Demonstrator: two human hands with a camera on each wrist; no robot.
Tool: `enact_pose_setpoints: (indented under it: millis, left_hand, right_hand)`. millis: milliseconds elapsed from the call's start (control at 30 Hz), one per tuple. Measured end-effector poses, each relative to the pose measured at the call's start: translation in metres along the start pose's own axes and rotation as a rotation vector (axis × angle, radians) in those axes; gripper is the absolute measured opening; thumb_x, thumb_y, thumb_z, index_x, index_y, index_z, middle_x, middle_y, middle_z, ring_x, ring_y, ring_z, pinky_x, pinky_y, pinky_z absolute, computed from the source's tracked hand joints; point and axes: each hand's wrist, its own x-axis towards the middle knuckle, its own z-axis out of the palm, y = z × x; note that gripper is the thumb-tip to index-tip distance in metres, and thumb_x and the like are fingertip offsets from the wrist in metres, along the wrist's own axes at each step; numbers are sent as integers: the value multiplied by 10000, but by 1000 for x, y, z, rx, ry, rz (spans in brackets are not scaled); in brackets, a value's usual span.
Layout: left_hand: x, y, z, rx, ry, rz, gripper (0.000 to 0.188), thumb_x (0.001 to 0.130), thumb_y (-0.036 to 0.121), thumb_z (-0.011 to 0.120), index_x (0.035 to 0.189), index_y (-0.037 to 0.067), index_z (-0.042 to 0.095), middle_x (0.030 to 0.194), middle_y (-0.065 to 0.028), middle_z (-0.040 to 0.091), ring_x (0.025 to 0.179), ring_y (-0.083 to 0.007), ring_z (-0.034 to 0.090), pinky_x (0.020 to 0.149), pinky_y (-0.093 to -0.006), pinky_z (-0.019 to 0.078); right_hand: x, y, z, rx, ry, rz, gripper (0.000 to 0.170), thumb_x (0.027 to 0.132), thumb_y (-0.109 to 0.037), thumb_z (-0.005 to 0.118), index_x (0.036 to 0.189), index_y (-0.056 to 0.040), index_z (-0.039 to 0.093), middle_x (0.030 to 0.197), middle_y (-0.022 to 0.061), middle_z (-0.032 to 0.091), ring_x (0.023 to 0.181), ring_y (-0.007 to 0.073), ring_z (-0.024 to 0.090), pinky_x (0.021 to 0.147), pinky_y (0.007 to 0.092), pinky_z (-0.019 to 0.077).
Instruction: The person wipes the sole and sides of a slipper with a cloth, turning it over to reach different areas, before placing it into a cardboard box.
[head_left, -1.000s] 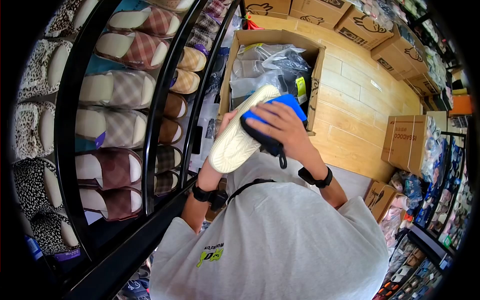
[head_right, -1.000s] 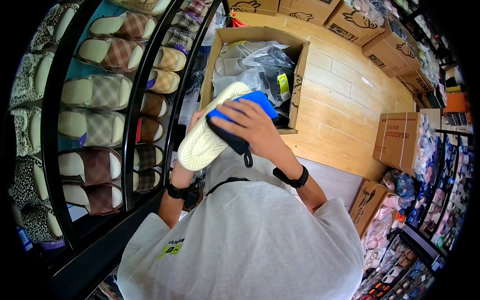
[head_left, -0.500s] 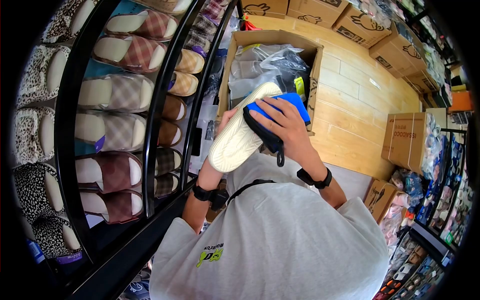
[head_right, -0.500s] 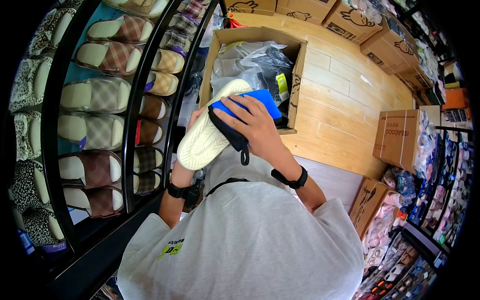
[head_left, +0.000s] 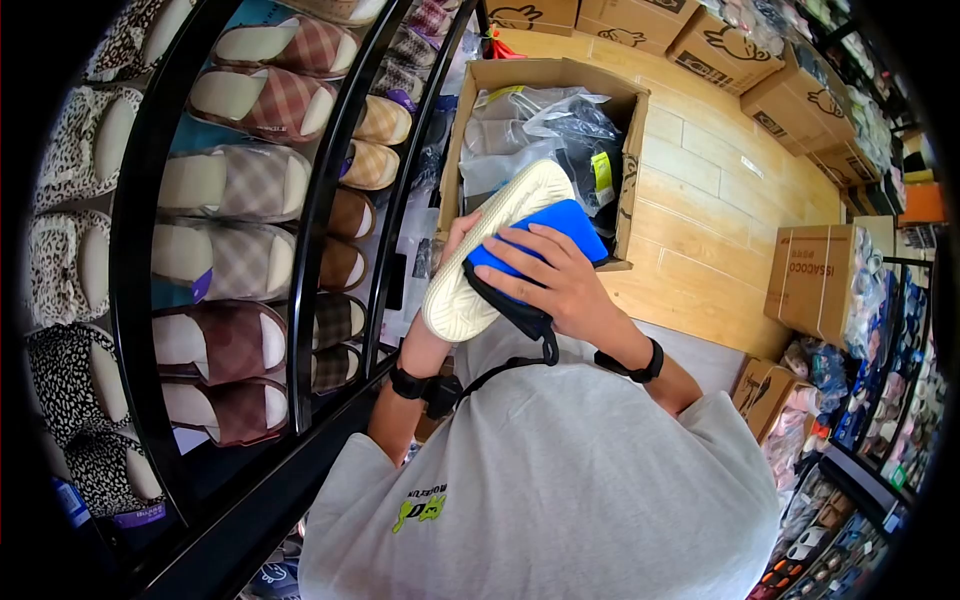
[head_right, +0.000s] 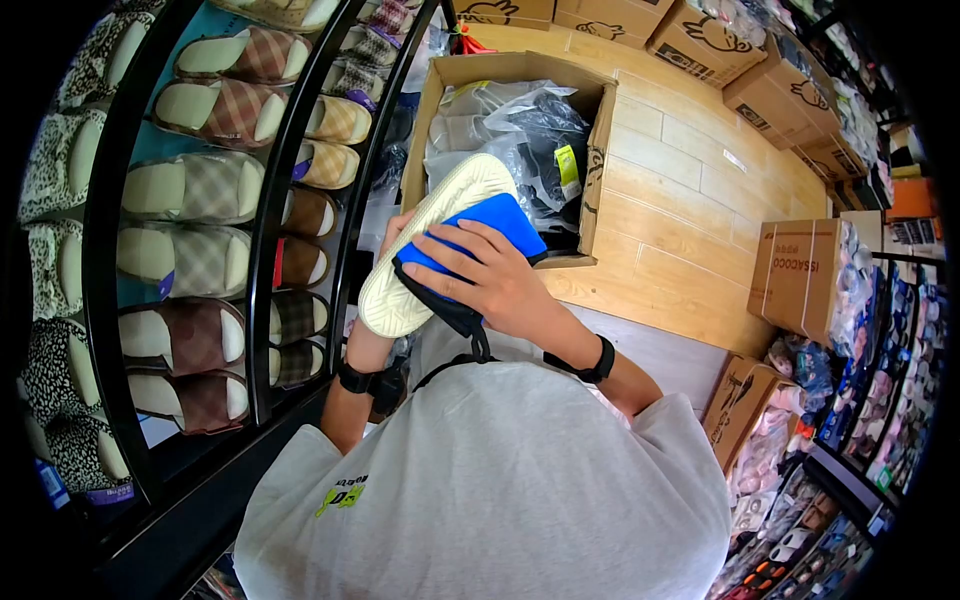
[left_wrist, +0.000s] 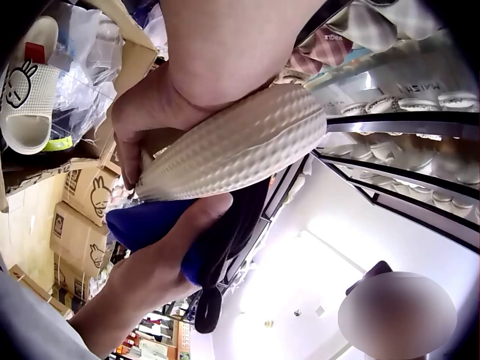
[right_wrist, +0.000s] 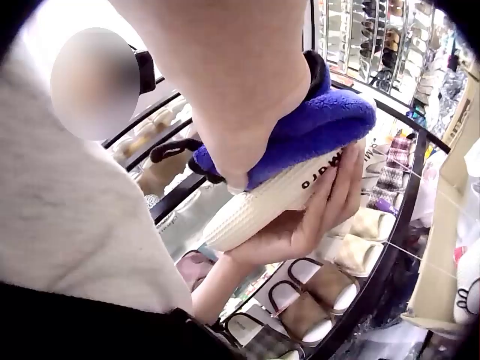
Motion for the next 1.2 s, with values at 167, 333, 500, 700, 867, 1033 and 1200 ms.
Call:
enact_pose_setpoints:
  millis: [167, 333, 500, 700, 867, 1033, 1200]
  left_hand:
    - [10, 5, 40, 424, 580, -96, 535, 1117, 483, 481, 1417, 88, 680, 1249, -137, 767, 1050, -259, 783, 924, -411, 662]
    - [7, 8, 39, 371, 555, -124, 502, 1122, 476, 507, 1393, 96, 693, 1234, -102, 761, 1060, -201, 766, 926, -352, 649]
    - [7, -1, 44, 484, 563, -43, 514, 1122, 468, 489, 1422, 100, 685, 1254, -125, 766, 1087, -239, 771, 942, -393, 652]
    - [9, 0, 57, 585, 623, -29, 533, 1123, 481, 476, 1404, 81, 689, 1214, -116, 769, 1030, -224, 776, 911, -367, 654]
    - [8, -4, 30, 517, 524, -4, 530, 1129, 467, 479, 1412, 64, 675, 1237, -119, 763, 1062, -211, 770, 926, -368, 655]
    - [7, -3, 33, 432, 454, 130, 462, 1161, 389, 460, 1416, 55, 651, 1235, -123, 763, 1097, -213, 761, 971, -362, 645]
    - [-1, 1, -2, 394, 152, 129, 473, 1071, 59, 659, 1494, 93, 448, 1412, -127, 624, 1266, -212, 660, 1073, -375, 596]
  right_hand:
    - [7, 13, -7, -16, 126, 188, 619, 843, -200, 763, 1458, -151, 709, 1541, 94, 658, 1409, 353, 607, 1191, 523, 444]
    - [-1, 3, 1, -13, 34, 27, 606, 849, -129, 718, 1455, -145, 707, 1549, 105, 643, 1420, 355, 600, 1185, 533, 451]
    - [-1, 12, -7, -4, 87, 109, 667, 829, -113, 744, 1490, -175, 679, 1555, 88, 632, 1403, 324, 607, 1181, 519, 456]
    - [-6, -2, -1, 13, 53, 60, 630, 865, -83, 684, 1488, -176, 680, 1554, 93, 632, 1422, 333, 592, 1188, 520, 453]
    - [-6, 9, -6, -30, 61, 92, 655, 856, -101, 706, 1505, -182, 669, 1571, 78, 619, 1430, 318, 586, 1200, 518, 443]
    - [-1, 0, -1, -42, 97, 92, 668, 838, -89, 717, 1497, -181, 670, 1573, 86, 613, 1423, 343, 580, 1187, 519, 451]
    - [1, 0, -4, -30, 41, 17, 614, 871, -104, 697, 1480, -183, 687, 1549, 78, 640, 1418, 309, 600, 1188, 500, 455]
